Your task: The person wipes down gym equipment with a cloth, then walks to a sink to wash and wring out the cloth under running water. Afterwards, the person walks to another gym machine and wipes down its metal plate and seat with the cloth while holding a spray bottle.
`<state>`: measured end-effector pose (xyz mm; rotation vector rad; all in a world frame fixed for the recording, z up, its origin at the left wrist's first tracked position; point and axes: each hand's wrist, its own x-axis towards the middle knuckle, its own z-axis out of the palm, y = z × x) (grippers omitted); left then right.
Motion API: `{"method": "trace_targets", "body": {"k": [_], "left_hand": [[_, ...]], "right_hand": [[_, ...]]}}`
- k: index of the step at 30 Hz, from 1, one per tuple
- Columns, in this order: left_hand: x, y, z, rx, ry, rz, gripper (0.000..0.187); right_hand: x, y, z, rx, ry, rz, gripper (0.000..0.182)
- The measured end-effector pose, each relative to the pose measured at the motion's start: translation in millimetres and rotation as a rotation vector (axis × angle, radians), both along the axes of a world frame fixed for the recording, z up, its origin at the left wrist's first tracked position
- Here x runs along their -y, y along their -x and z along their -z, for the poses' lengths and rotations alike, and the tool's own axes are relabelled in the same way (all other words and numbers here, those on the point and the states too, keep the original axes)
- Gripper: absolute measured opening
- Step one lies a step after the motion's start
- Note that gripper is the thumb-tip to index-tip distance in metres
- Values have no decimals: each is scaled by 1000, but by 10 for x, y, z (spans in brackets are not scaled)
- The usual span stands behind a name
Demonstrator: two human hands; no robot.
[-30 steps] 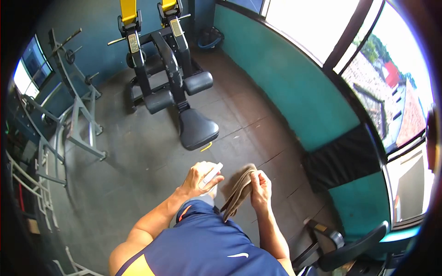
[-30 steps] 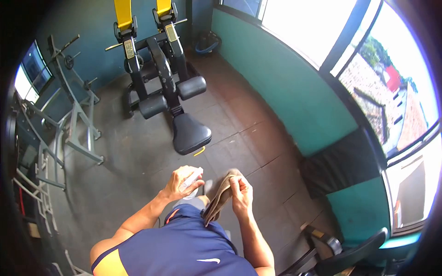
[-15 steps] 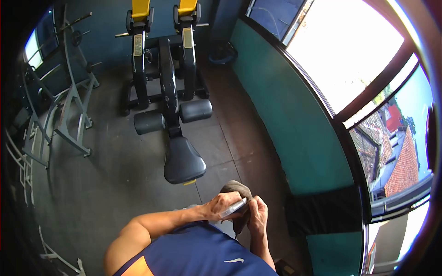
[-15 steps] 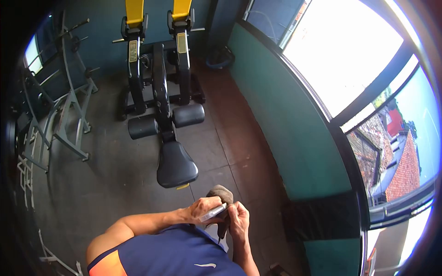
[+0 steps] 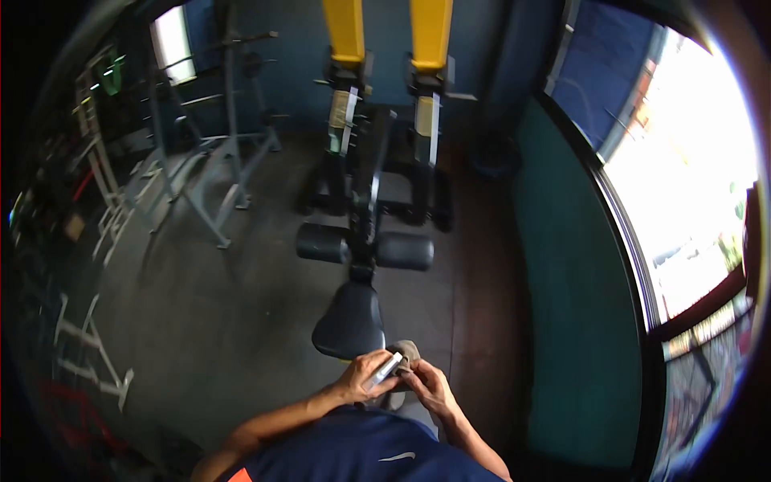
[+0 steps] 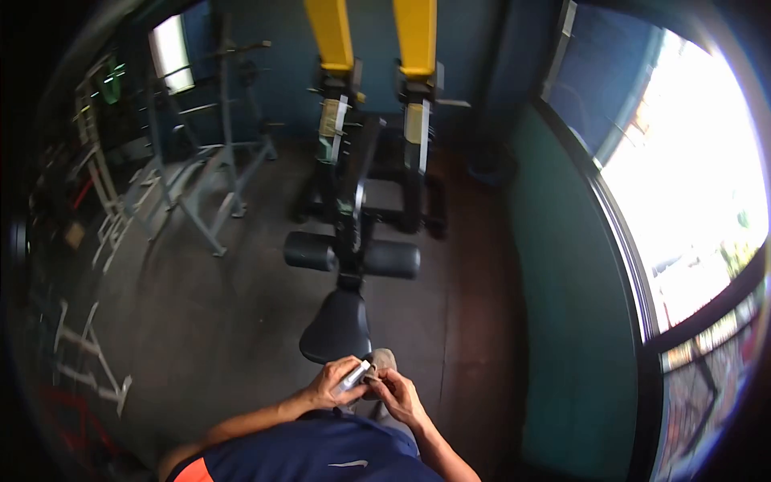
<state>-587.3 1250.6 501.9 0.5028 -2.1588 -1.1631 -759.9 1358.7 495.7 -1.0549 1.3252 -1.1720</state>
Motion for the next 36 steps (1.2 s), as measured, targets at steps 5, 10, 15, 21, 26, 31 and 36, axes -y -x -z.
{"method": "trace_targets", "body": {"k": [5, 10, 15, 21, 26, 31, 36], "left_hand": [[-270, -106, -27, 54, -32, -417, 26], [-598, -209, -73, 27, -108, -808, 23], [-694, -207, 21, -15, -111, -982, 28], [-373, -79, 169, -9, -131, -945, 34], [222, 139, 210, -141, -87, -733, 20], [900, 279, 403, -159, -65, -599, 27], [1311, 356, 40, -281, 51, -537, 14]], "right_hand": [[435, 86, 84, 184, -5, -284, 18], [752, -87, 67, -76, 156, -539, 22], [933, -180, -21, -182, 206, -710, 27], [1340, 72, -80, -309, 201, -829, 31], [1848, 479, -393, -486, 240, -894, 27], [2552, 1050, -1203, -694, 412, -591, 40], [3323, 1633, -2525, -456, 802, -403, 62]]}}
